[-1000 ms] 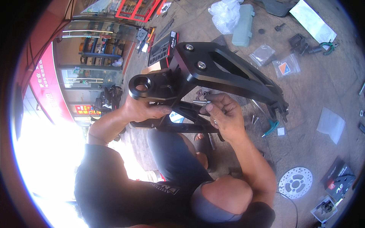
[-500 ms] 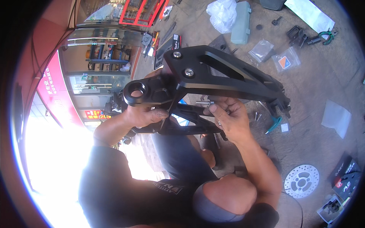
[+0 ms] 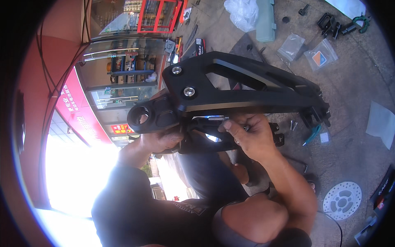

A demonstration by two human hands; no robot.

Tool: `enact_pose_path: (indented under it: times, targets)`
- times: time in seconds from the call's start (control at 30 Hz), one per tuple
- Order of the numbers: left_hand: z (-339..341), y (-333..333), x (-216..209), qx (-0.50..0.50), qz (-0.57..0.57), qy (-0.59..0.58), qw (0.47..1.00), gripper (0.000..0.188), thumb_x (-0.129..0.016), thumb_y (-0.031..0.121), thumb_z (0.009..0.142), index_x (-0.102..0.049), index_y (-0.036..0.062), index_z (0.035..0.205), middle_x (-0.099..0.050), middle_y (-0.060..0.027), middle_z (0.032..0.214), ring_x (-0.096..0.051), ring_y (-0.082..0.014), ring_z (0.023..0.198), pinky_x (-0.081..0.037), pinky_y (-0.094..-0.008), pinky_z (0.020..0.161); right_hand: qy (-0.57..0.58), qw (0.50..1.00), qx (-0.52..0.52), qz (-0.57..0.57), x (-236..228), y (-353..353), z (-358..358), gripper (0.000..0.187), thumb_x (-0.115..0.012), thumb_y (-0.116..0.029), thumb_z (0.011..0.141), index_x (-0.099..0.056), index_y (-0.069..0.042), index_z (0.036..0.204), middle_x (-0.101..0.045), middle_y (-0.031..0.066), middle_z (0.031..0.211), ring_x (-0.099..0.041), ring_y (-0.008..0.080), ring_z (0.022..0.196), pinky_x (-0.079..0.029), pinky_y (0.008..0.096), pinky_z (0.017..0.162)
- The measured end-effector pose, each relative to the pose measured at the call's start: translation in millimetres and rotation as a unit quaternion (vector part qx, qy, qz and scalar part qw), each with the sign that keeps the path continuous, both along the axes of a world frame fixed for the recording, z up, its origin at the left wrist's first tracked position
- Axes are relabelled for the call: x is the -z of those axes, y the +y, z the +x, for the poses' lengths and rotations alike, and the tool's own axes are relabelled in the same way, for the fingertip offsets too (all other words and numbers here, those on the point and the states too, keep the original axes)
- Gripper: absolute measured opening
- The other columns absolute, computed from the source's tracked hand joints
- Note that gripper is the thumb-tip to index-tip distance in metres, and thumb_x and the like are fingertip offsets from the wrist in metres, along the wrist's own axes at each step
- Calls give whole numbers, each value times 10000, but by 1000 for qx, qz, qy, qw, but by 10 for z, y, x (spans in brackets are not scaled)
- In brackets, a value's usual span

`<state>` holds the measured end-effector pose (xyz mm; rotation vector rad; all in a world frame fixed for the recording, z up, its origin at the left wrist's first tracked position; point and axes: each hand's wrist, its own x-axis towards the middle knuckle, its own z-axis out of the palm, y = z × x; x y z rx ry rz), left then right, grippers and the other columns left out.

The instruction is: The person assembles a black metal scooter frame component on the floor. They use a screwdriver to tighten bolts, align brackets, and secure parts together while sitting on the ground.

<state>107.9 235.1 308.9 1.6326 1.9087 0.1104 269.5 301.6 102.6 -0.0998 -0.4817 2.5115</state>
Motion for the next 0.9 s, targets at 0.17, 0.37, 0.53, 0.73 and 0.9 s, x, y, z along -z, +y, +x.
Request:
enact_pose_path:
  times: [0.17,0.37,0.53,0.73,0.9]
  targets:
    - [79,-47,56,-54,23,-27,998,945,-828,135,664,-247,-14,1393,-480,-130,1281,-517,-224,1165,-410,-390,998,29,1000,1,-1,-55,33,-12,132,-647,-76,889,-656,9,990,-694,49,816,-571,47,640,-437,204,564]
    - [132,36,-37,52,-9,97,994,961,-842,154,660,-242,-13,1392,-510,-139,1243,-536,-222,1154,-435,-387,977,56,998,-10,-14,-78,28,-31,210,-624,10,877,-608,14,1086,-687,95,936,-667,155,861,-533,279,760]
    - [94,-48,-15,-19,30,28,999,947,-836,184,665,-259,-4,1392,-541,-149,1214,-549,-236,1145,-432,-402,981,64,997,46,-8,-48,-25,-91,152,-619,-101,908,-631,-19,1035,-685,115,873,-532,74,609,-401,217,534]
    - [135,-83,-72,-122,-25,-5,992,860,-821,280,675,-362,0,1345,-549,-146,1194,-547,-266,1148,-411,-424,993,0,999,28,46,36,21,-64,175,-657,-91,880,-644,-13,1036,-683,98,904,-588,111,746,-455,258,651]
    - [167,-41,-64,-129,-26,-30,991,819,-819,304,677,-409,6,1320,-549,-141,1189,-555,-269,1132,-417,-422,983,-32,999,-1,42,22,34,-44,191,-690,-69,850,-652,-14,1029,-679,71,923,-639,142,837,-510,291,751]
